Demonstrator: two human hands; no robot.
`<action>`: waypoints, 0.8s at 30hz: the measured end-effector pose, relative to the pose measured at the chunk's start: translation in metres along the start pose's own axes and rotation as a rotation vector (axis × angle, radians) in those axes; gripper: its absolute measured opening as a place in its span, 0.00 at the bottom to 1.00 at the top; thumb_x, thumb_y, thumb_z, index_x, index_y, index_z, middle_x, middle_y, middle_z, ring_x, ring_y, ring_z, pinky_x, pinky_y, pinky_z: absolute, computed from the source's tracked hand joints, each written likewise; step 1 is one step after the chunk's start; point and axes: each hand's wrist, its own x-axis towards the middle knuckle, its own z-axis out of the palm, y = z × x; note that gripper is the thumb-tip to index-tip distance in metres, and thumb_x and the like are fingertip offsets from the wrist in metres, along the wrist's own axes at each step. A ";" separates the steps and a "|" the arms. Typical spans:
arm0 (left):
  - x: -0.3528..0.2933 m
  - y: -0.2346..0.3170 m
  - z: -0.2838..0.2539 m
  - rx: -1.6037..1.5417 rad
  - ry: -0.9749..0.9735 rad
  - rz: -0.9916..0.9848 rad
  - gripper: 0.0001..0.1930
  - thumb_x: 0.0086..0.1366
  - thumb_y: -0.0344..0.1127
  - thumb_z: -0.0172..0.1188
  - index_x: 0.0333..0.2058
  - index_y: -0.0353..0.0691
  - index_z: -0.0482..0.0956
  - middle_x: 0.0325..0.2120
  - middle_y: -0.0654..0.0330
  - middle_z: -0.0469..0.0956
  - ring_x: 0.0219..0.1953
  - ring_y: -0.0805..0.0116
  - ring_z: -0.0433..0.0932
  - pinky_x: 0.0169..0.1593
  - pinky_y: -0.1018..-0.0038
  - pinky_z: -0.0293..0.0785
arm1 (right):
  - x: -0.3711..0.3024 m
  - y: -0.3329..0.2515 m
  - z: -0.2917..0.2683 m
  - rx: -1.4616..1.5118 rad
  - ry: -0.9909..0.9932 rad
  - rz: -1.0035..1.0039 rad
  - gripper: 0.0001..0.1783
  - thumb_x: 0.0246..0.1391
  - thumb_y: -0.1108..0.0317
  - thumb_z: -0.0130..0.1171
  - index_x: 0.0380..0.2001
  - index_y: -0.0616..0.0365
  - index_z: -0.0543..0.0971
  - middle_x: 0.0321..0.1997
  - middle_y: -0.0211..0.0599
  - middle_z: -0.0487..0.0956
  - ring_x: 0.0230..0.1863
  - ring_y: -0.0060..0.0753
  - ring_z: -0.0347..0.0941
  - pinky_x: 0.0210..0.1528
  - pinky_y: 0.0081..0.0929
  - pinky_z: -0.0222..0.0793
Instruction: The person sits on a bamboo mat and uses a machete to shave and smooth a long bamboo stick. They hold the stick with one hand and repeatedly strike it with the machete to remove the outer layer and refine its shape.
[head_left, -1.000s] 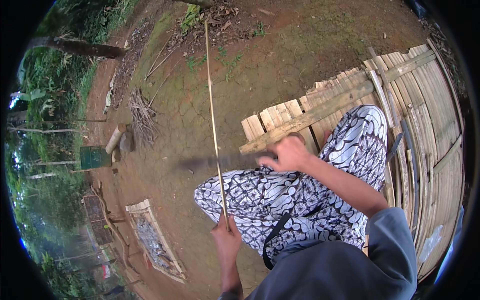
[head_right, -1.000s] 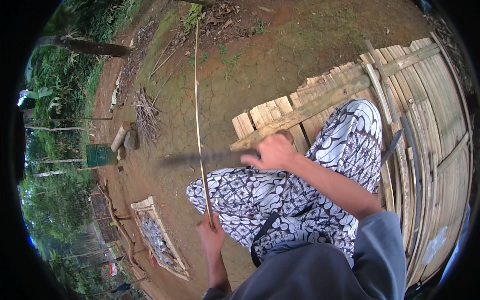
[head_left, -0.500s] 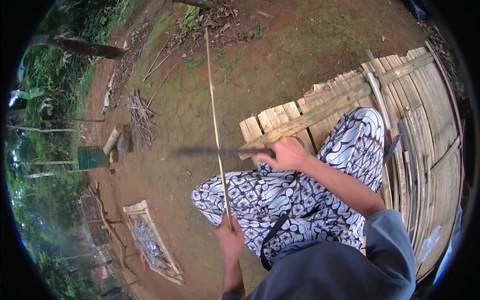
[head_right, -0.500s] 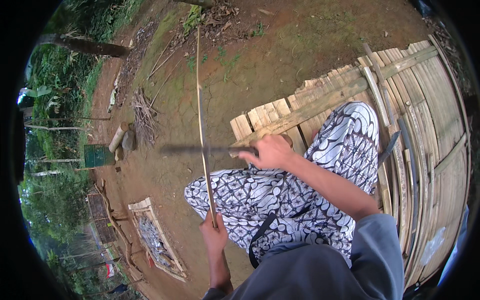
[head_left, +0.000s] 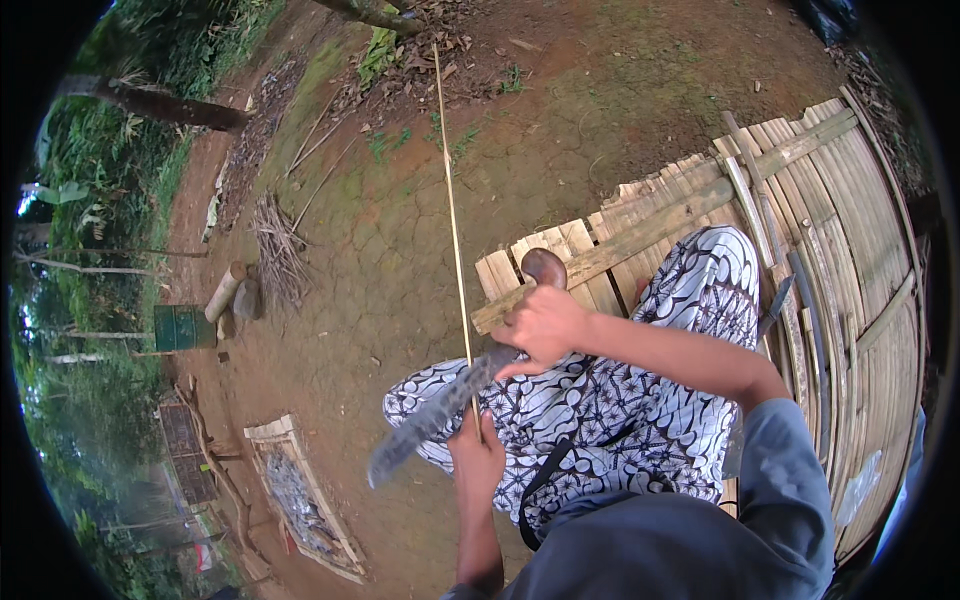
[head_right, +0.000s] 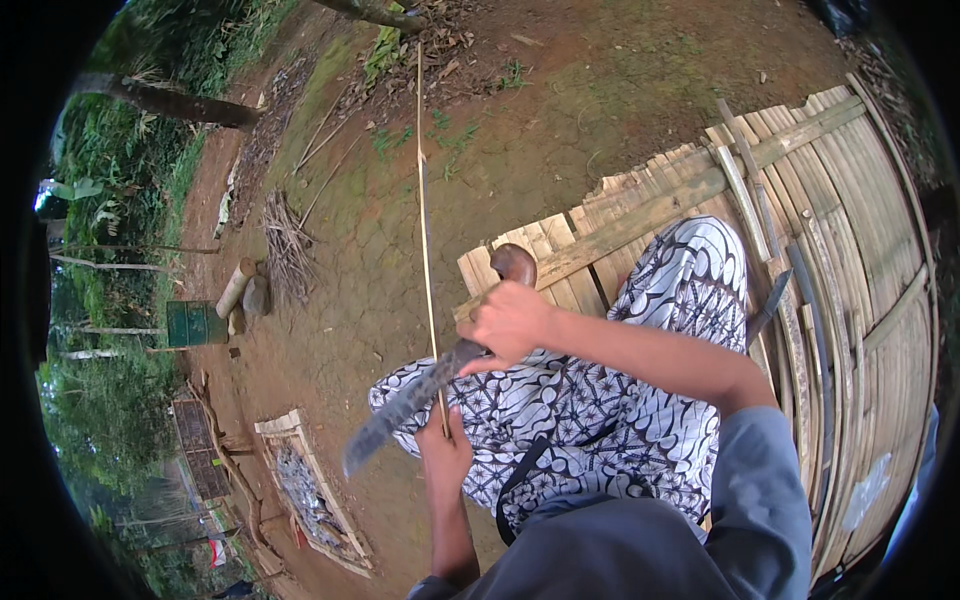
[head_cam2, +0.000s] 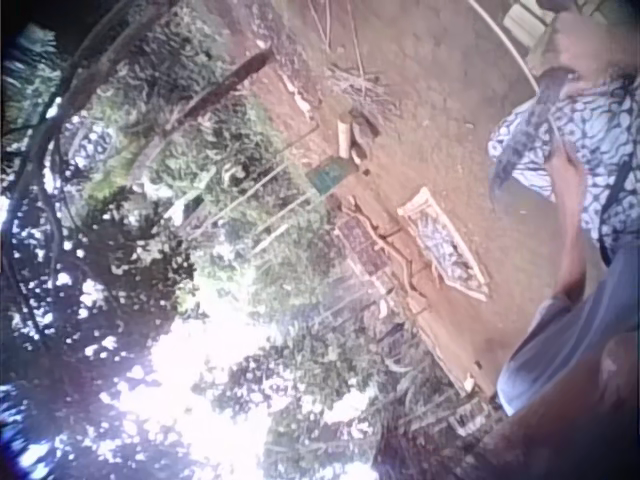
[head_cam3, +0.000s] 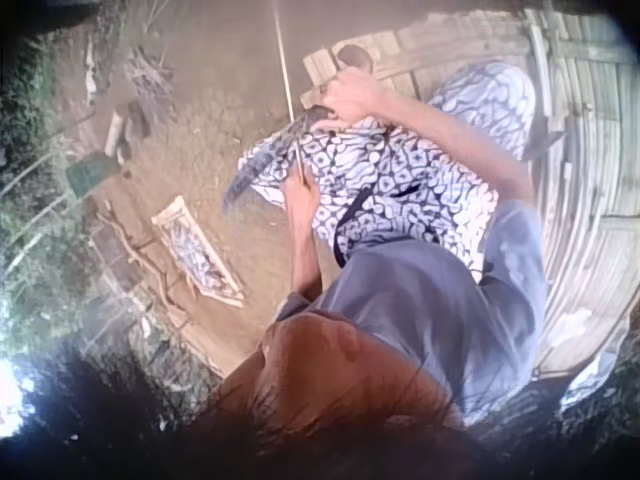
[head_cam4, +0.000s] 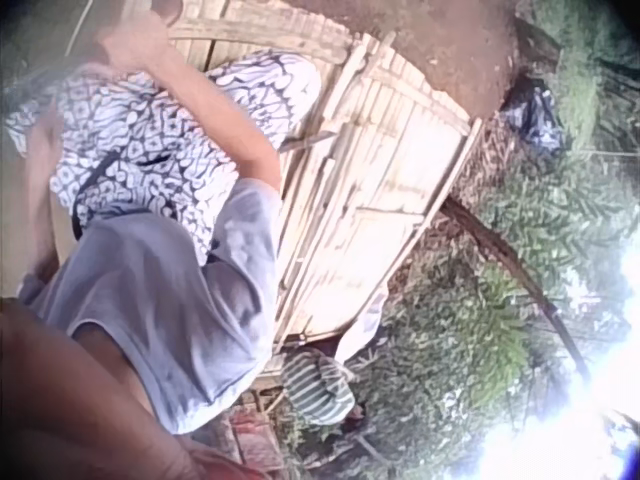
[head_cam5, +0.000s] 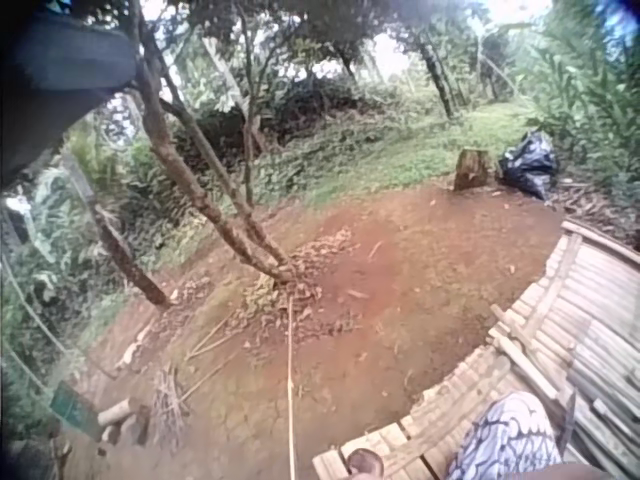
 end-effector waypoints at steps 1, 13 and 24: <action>0.001 0.008 -0.003 -0.021 -0.079 -0.145 0.09 0.66 0.28 0.50 0.40 0.28 0.74 0.14 0.44 0.70 0.16 0.43 0.71 0.22 0.58 0.63 | 0.000 0.007 -0.002 0.016 -0.018 0.062 0.35 0.51 0.31 0.50 0.23 0.58 0.78 0.14 0.40 0.74 0.16 0.44 0.74 0.17 0.38 0.66; 0.010 -0.027 0.018 -0.162 0.093 -0.103 0.13 0.62 0.25 0.56 0.44 0.25 0.75 0.26 0.48 0.78 0.27 0.63 0.78 0.33 0.73 0.72 | -0.020 -0.005 0.010 0.150 -0.113 0.104 0.35 0.53 0.33 0.48 0.28 0.59 0.79 0.13 0.42 0.75 0.17 0.47 0.75 0.19 0.39 0.67; 0.019 -0.017 0.023 -0.752 -0.041 -0.506 0.09 0.61 0.22 0.59 0.41 0.29 0.73 0.22 0.61 0.75 0.13 0.79 0.70 0.14 0.81 0.64 | -0.022 -0.009 0.021 0.129 -0.055 0.152 0.34 0.53 0.33 0.49 0.28 0.58 0.80 0.13 0.43 0.75 0.15 0.46 0.74 0.17 0.39 0.66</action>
